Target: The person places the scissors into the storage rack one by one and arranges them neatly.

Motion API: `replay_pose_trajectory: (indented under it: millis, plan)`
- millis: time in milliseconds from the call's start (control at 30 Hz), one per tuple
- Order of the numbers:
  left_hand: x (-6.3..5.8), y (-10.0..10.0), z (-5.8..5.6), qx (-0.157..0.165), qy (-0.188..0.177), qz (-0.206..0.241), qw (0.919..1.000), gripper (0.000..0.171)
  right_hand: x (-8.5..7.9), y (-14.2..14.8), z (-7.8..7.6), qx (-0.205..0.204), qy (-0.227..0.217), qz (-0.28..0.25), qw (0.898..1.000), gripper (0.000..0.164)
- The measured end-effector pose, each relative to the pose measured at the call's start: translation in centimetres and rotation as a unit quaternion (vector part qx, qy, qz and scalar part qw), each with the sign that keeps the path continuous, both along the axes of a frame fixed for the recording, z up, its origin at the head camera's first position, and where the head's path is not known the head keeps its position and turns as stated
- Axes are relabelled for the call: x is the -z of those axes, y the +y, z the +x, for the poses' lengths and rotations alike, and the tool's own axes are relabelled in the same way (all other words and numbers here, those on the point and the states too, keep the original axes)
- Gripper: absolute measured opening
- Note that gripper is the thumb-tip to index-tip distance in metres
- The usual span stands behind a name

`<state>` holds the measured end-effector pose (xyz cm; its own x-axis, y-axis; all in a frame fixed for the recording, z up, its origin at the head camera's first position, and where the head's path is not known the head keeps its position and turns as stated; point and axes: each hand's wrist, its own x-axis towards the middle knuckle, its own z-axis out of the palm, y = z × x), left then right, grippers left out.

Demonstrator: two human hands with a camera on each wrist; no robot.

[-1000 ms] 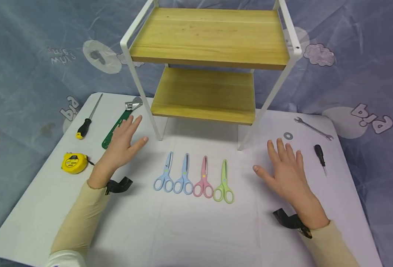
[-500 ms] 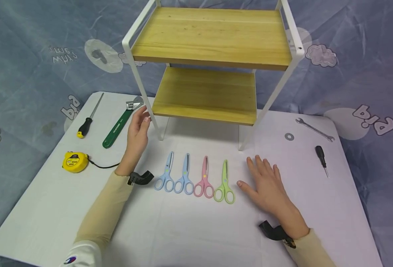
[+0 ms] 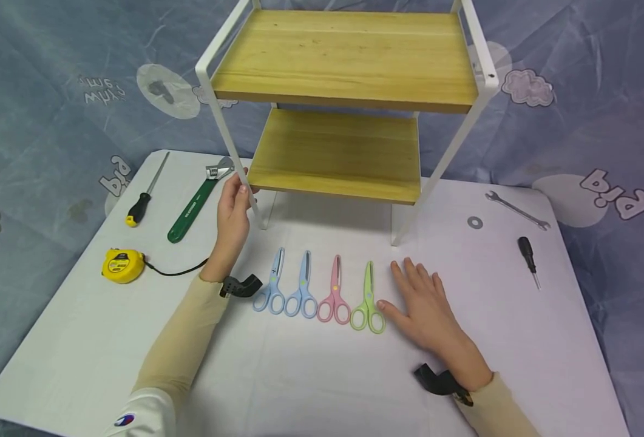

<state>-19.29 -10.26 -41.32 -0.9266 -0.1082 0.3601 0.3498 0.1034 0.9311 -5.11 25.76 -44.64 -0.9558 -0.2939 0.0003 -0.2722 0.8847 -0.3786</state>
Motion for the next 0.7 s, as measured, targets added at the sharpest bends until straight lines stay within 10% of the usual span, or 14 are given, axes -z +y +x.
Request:
replay_pose_trajectory:
  millis: [700]
  plan:
    - [-0.1,1.8,-1.2,-0.042,0.044,0.069,0.9957,0.032,1.2,-1.0,0.9,-0.021,0.007,-0.069,0.997,0.069]
